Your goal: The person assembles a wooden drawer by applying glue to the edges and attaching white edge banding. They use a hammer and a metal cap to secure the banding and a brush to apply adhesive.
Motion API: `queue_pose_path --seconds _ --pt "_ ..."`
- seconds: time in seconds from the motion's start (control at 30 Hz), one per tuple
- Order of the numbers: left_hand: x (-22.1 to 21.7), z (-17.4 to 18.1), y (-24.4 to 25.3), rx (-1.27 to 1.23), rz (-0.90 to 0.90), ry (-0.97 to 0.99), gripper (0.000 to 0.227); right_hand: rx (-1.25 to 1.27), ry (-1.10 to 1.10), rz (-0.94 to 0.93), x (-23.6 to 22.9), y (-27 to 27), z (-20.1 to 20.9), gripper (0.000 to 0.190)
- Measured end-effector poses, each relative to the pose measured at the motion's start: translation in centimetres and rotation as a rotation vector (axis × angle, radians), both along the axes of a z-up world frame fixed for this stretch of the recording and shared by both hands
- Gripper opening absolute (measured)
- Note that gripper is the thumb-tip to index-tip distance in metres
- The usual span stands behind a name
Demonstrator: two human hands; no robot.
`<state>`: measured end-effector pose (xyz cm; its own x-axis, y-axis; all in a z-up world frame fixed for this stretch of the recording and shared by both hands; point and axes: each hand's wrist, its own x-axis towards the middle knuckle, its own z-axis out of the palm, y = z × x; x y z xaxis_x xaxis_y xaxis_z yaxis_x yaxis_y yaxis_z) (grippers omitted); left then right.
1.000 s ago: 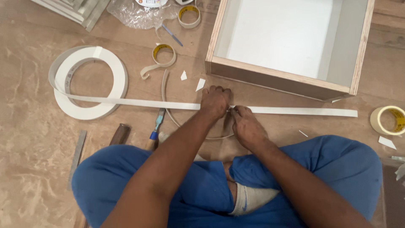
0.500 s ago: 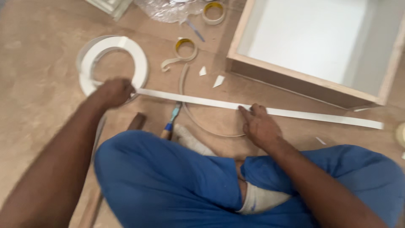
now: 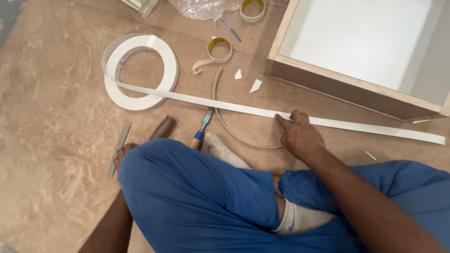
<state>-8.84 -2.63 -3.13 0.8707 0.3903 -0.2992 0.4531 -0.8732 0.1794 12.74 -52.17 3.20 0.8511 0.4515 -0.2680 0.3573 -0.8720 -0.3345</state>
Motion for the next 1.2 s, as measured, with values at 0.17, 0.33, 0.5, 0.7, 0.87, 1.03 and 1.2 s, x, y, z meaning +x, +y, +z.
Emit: queue_pose_path --seconds 0.17,0.33,0.5,0.7,0.87,1.03,1.2 --pt "9.5 10.8 -4.0 -0.178 -0.024 -0.414 0.027 -0.042 0.052 -0.028 0.6 0.3 0.2 0.059" --pt "17.4 22.6 -10.9 -0.592 -0.163 -0.953 0.020 -0.012 0.015 0.008 0.8 0.1 0.0 0.052" --pt "22.4 19.3 -21.2 -1.114 -0.119 -0.719 0.023 0.004 -0.047 0.031 0.9 -0.3 0.0 0.051" --pt "21.8 10.8 -29.5 -0.873 -0.156 -0.518 0.016 0.062 -0.097 0.009 1.0 -0.6 -0.6 0.036" --pt "22.5 7.0 -30.9 -1.014 -0.110 -0.503 0.018 0.104 -0.094 0.005 1.3 -0.7 -0.8 0.034" --pt "22.5 6.5 -31.2 -0.975 -0.097 -0.467 0.018 0.131 -0.104 -0.009 1.0 -1.1 -1.1 0.032" --pt "22.3 8.0 -30.6 -0.961 0.012 -0.331 0.016 0.092 -0.111 -0.010 1.1 -0.8 -0.9 0.033"
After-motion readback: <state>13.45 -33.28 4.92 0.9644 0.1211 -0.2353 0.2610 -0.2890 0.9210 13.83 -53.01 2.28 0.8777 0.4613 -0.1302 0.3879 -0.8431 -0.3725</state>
